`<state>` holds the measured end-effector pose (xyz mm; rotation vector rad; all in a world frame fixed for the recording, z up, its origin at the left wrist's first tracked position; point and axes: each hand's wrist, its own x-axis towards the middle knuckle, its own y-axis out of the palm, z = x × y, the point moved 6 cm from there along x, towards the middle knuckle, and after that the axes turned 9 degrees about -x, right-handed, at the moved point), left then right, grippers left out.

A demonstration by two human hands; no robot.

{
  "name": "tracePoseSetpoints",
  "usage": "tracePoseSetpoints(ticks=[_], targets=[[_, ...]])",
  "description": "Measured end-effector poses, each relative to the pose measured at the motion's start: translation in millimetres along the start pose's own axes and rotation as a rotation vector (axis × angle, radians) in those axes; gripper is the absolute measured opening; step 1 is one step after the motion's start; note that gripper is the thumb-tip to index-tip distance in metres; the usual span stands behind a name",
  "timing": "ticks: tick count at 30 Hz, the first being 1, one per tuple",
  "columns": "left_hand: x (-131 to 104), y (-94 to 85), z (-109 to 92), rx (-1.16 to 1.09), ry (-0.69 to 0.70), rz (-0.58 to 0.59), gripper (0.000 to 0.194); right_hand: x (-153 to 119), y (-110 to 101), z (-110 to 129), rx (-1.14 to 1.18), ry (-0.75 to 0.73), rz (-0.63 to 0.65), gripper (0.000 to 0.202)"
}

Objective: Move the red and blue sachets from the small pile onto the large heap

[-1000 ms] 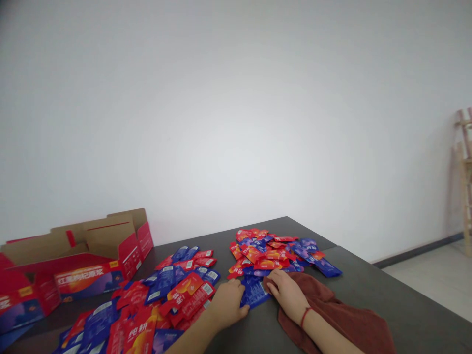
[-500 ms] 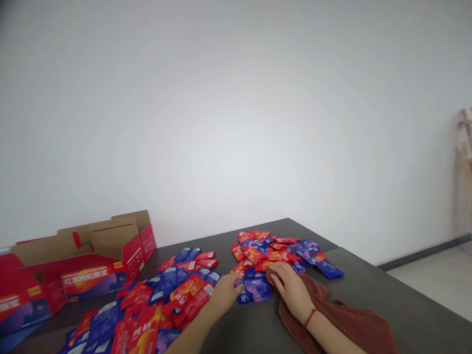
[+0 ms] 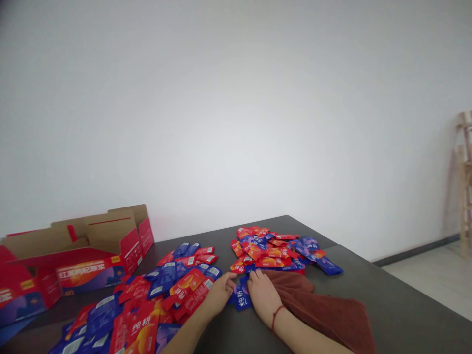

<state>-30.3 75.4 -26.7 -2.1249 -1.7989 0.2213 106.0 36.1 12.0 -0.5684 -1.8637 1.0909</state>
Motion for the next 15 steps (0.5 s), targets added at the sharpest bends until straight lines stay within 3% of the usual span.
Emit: tracePoseSetpoints(ticks=[4,8,12,15], targets=[[2,-0.9,2,-0.046,0.008,0.036,0.049,6,4,25,-0.003,-0.073,-0.004,0.022],[1,-0.5,2,-0.088,0.014,0.063,0.049,-15,-5,16,0.105,-0.15,0.005,0.017],[3,2.8,3,-0.113,0.007,0.065,0.043,-24,-12,-13,0.125,0.018,0.043,0.021],[6,3.7,5,-0.129,-0.011,0.069,0.041,-9,-10,-3,0.096,0.067,0.074,0.023]])
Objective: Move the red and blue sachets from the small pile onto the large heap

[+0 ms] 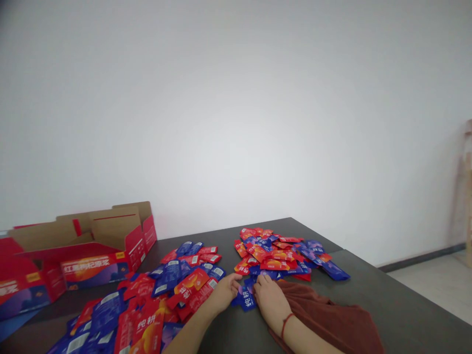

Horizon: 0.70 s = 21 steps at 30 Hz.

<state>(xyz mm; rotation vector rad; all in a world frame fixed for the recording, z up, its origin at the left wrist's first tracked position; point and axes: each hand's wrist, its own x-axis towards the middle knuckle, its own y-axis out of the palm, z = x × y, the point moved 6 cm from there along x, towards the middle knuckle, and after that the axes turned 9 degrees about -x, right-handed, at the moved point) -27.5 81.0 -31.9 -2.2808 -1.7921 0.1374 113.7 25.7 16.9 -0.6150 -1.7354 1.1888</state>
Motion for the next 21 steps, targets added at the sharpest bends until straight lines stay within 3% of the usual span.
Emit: tracePoseSetpoints(ticks=[4,6,9,13,15,21], targets=[[0,-2.8,2,-0.026,-0.01,0.015,0.04,18,13,39,0.034,-0.088,0.051,0.025],[-1,-3.6,2,-0.039,-0.015,0.026,0.04,15,13,45,0.062,-0.125,0.054,0.027],[-1,-2.6,2,-0.063,-0.023,0.038,0.041,-1,5,27,0.11,-0.15,0.042,0.026],[1,-0.3,0,-0.114,-0.037,0.059,0.037,-15,-4,-13,0.065,-0.007,0.052,0.028],[2,-0.8,-1,-0.139,-0.047,0.068,0.034,-12,-3,-15,0.058,0.02,0.05,0.026],[3,-6.3,-1,-0.156,-0.057,0.031,0.032,15,15,38,0.092,-0.11,0.047,0.024]])
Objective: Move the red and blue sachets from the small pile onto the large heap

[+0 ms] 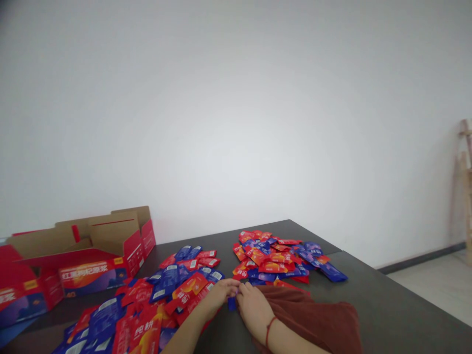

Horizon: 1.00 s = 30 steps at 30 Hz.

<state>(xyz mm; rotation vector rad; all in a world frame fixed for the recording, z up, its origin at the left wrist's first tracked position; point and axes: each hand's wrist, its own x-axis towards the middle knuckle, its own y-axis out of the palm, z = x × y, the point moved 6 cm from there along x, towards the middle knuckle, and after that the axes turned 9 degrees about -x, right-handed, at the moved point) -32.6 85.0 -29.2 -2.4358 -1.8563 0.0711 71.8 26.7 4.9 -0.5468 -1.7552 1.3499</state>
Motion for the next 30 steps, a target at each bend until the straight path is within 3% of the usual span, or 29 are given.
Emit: tracePoseSetpoints(ticks=[4,7,9,12,14,16,20,22,24,27,30], targets=[[-1,0.4,3,0.053,0.018,-0.065,0.037,-5,-6,25,0.09,-0.226,-0.008,0.021],[-2,4.4,6,0.104,0.012,-0.087,0.038,-24,-18,13,0.16,-0.289,0.004,0.02],[-2,7.5,6,0.135,0.01,-0.091,0.035,-32,-25,-8,0.169,-0.218,0.019,0.021],[-1,11.5,6,0.168,0.011,-0.092,0.031,-34,-31,-47,0.133,0.013,-0.007,0.026],[-1,13.6,5,0.187,0.014,-0.09,0.03,-30,-32,-60,0.11,0.122,-0.033,0.028],[-2,14.8,3,0.209,0.021,-0.089,0.028,-24,-28,-54,0.112,0.114,-0.04,0.028],[-9,15.5,-1,0.259,0.049,-0.104,0.031,-23,-19,-16,0.152,-0.079,-0.027,0.025],[-13,16.5,-3,0.284,0.061,-0.118,0.034,-27,-20,-10,0.179,-0.118,-0.026,0.025],[-17,18.3,-6,0.312,0.065,-0.118,0.034,-32,-22,-22,0.201,-0.068,-0.019,0.026],[-21,17.8,-14,0.352,0.069,-0.095,0.034,-37,-23,-63,0.166,0.094,0.0,0.026],[-24,3.4,-29,0.449,0.072,-0.118,0.036,-39,-18,-103,0.107,0.224,0.043,0.022]])
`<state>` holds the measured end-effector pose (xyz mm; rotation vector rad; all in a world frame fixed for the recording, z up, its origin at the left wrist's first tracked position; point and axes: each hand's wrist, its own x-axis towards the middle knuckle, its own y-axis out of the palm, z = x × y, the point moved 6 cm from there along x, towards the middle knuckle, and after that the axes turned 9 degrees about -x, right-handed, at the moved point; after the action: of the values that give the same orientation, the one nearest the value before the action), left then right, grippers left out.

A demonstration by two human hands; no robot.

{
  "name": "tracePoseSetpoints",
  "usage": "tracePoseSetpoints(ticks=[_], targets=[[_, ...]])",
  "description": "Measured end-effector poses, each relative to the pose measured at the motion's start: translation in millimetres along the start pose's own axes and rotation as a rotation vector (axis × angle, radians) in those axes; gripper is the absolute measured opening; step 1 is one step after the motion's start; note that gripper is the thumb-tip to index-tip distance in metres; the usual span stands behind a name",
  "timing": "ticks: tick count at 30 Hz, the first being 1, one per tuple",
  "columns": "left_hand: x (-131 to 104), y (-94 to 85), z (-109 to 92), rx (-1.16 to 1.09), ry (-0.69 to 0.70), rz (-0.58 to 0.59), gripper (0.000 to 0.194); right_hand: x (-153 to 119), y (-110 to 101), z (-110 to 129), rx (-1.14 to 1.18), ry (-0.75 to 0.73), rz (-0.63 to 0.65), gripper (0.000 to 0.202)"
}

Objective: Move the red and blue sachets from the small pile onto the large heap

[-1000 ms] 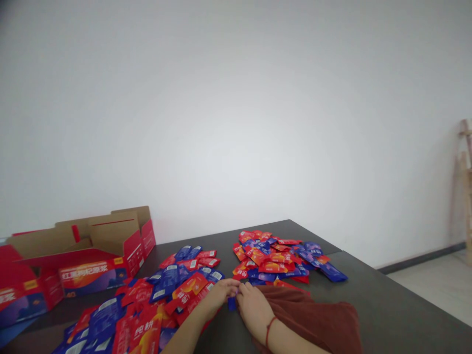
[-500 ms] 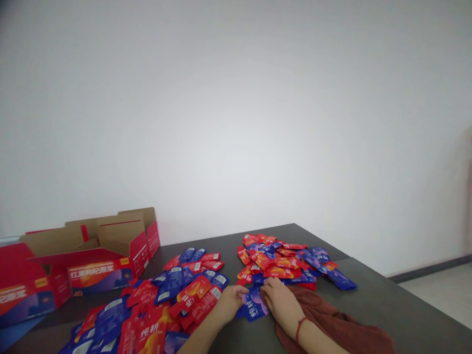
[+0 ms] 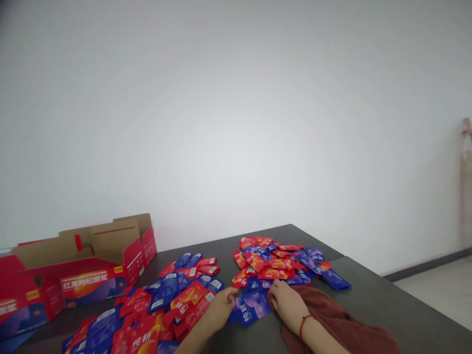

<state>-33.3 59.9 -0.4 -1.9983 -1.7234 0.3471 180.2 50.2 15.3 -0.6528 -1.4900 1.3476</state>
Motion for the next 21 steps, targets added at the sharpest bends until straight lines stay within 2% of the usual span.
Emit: tracePoseSetpoints(ticks=[2,4,6,8,12,14,16,19,21], targets=[[0,-17.9,-5,0.121,-0.008,-0.014,0.039,3,3,-14,-0.015,0.039,0.019,0.02],[0,-32.4,-11,0.232,-0.016,-0.037,0.039,4,5,-16,-0.018,0.03,0.011,0.021],[-3,-35.6,-16,0.303,-0.03,-0.04,0.038,4,6,-11,-0.017,0.0,-0.003,0.021],[-8,-23.6,-23,0.356,-0.021,0.008,0.044,3,5,-4,-0.006,-0.032,-0.005,0.021],[-19,13.6,-37,0.457,0.048,0.096,0.065,0,0,7,0.044,-0.087,0.004,0.021],[-21,23.0,-37,0.476,0.018,0.12,0.069,0,-3,8,0.057,-0.086,0.007,0.022],[-22,24.0,-33,0.479,-0.035,0.146,0.073,0,-5,9,0.058,-0.075,0.006,0.022],[-22,8.4,-29,0.529,-0.08,0.115,0.073,-1,-7,9,0.055,-0.067,0.001,0.023],[-21,-15.1,-32,0.62,-0.096,0.039,0.072,-1,-8,10,0.055,-0.07,0.006,0.024]])
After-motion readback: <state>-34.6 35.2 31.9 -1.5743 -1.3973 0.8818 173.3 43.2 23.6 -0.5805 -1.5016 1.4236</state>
